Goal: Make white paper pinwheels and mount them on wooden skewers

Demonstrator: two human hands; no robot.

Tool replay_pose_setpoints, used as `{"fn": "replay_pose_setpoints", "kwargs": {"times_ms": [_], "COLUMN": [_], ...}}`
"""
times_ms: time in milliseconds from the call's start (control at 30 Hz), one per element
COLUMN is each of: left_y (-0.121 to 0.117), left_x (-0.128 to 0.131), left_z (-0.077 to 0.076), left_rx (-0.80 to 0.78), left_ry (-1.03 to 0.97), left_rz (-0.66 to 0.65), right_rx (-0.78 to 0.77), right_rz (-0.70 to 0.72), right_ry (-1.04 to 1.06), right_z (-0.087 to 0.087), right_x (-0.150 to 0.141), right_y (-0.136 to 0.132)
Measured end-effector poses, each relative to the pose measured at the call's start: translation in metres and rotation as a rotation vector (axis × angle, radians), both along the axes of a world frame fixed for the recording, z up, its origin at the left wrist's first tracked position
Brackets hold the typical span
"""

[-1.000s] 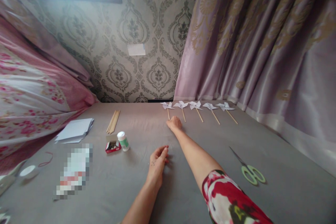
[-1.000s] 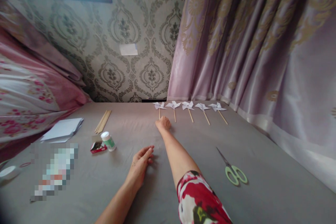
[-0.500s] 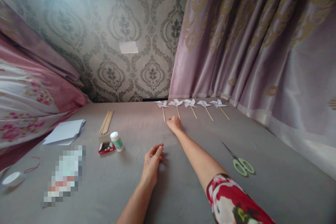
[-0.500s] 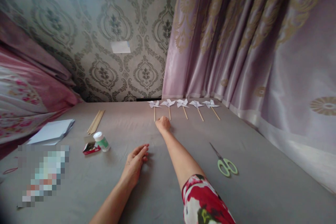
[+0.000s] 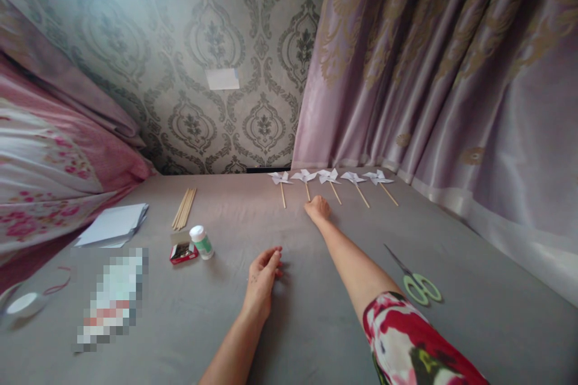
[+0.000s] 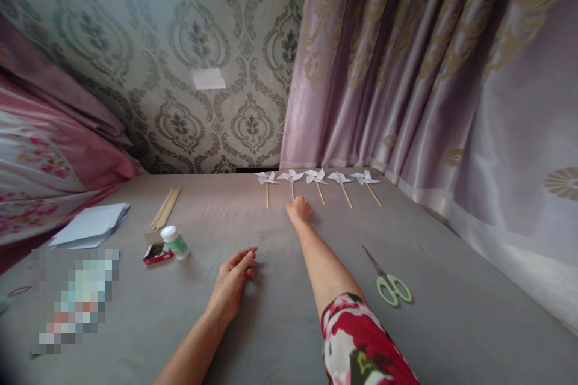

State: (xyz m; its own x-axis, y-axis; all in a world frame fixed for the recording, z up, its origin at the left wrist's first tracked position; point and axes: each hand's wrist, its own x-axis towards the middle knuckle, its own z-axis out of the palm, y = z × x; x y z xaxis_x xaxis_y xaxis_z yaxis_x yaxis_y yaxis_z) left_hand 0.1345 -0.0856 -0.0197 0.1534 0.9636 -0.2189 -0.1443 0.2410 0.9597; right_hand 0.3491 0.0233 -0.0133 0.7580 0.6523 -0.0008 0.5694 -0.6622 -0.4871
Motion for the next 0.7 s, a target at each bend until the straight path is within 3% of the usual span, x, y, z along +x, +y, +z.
{"fn": "replay_pose_setpoints", "kwargs": {"times_ms": [700], "left_y": [0.0], "left_x": [0.0], "left_z": [0.002], "left_rx": [-0.007], "left_ry": [-0.021], "left_rz": [-0.003], "right_rx": [-0.022], "right_rz": [0.055], "right_ry": [-0.02], "right_z": [-0.001], "right_x": [0.013], "right_y": [-0.017]}}
